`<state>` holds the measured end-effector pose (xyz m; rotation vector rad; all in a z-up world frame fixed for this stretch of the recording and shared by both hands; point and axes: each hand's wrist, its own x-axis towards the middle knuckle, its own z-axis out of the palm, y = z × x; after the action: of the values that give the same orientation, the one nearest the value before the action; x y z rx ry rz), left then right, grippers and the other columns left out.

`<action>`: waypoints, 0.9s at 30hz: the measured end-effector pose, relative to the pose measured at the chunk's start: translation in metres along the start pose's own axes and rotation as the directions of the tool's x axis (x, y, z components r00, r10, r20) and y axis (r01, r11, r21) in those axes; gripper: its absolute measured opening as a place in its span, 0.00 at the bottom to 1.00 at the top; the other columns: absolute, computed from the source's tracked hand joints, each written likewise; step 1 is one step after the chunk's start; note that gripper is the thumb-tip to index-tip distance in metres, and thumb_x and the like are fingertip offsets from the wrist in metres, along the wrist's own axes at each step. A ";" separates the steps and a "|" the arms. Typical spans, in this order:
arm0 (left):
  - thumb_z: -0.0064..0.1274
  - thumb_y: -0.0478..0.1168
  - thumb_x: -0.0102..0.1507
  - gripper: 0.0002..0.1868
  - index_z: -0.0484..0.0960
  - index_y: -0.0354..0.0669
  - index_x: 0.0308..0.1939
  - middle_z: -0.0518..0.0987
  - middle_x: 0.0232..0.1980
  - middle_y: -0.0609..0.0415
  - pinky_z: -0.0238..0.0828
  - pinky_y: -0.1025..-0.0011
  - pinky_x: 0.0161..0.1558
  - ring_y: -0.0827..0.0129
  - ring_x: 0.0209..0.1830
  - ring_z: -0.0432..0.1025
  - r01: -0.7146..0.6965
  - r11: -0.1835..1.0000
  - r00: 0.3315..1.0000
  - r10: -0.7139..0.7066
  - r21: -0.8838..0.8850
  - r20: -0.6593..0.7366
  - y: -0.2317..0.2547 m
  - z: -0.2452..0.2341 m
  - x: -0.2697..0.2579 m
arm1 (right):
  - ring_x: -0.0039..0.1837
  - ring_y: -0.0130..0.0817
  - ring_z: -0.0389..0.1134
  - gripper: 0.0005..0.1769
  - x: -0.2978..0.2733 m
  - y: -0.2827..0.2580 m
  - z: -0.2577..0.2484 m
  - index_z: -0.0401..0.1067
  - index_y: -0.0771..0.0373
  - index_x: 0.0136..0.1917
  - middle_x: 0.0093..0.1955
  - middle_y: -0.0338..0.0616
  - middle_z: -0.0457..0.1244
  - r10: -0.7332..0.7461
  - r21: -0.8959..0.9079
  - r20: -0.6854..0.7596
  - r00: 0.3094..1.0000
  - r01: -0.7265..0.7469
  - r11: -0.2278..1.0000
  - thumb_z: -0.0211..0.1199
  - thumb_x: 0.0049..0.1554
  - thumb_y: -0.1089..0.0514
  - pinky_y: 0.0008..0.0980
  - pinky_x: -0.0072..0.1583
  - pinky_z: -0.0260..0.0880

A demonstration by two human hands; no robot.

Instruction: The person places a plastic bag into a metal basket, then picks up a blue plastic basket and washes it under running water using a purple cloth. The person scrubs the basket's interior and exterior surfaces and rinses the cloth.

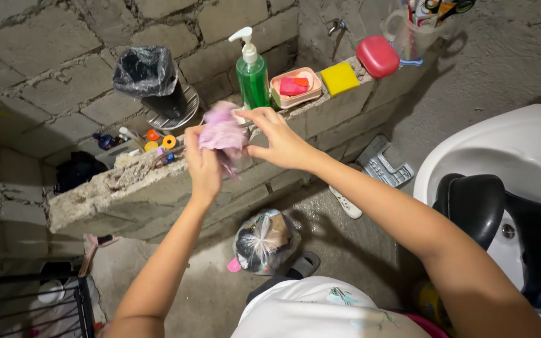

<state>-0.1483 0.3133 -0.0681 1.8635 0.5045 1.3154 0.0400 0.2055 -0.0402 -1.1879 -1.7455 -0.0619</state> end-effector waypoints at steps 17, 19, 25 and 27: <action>0.54 0.41 0.68 0.15 0.78 0.39 0.56 0.82 0.51 0.49 0.76 0.62 0.50 0.62 0.49 0.78 0.640 0.381 0.732 -0.566 -0.667 0.379 -0.082 0.058 0.134 | 0.43 0.29 0.71 0.20 0.161 0.157 -0.036 0.78 0.65 0.49 0.41 0.42 0.70 0.503 0.078 -0.241 0.830 -0.500 0.862 0.59 0.62 0.45 0.34 0.47 0.70; 0.52 0.45 0.67 0.16 0.78 0.42 0.56 0.83 0.52 0.49 0.78 0.59 0.53 0.60 0.50 0.79 0.747 0.206 0.595 -0.631 -0.632 0.498 -0.086 0.075 0.153 | 0.42 0.33 0.69 0.23 0.182 0.190 -0.007 0.79 0.65 0.45 0.39 0.45 0.70 0.642 0.228 -0.117 0.757 -0.609 0.760 0.55 0.64 0.44 0.37 0.45 0.69; 0.44 0.55 0.70 0.22 0.79 0.43 0.56 0.84 0.53 0.49 0.76 0.58 0.55 0.60 0.51 0.78 0.836 0.073 0.460 -0.635 -0.544 0.621 -0.080 0.065 0.181 | 0.45 0.36 0.71 0.16 0.181 0.203 0.017 0.82 0.63 0.48 0.45 0.46 0.72 0.852 0.207 0.185 0.489 -0.867 0.453 0.53 0.59 0.58 0.36 0.48 0.70; 0.44 0.53 0.70 0.21 0.78 0.42 0.56 0.84 0.53 0.49 0.77 0.58 0.55 0.59 0.51 0.78 0.834 0.080 0.465 -0.637 -0.547 0.615 -0.082 0.066 0.189 | 0.46 0.35 0.72 0.19 0.179 0.200 0.014 0.82 0.60 0.49 0.46 0.45 0.73 0.828 0.163 0.217 0.517 -0.856 0.491 0.49 0.57 0.59 0.36 0.50 0.71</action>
<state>-0.0061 0.4711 -0.0276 0.6462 0.4945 0.3895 0.1691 0.4383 -0.0051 -1.7553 -1.0119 0.8264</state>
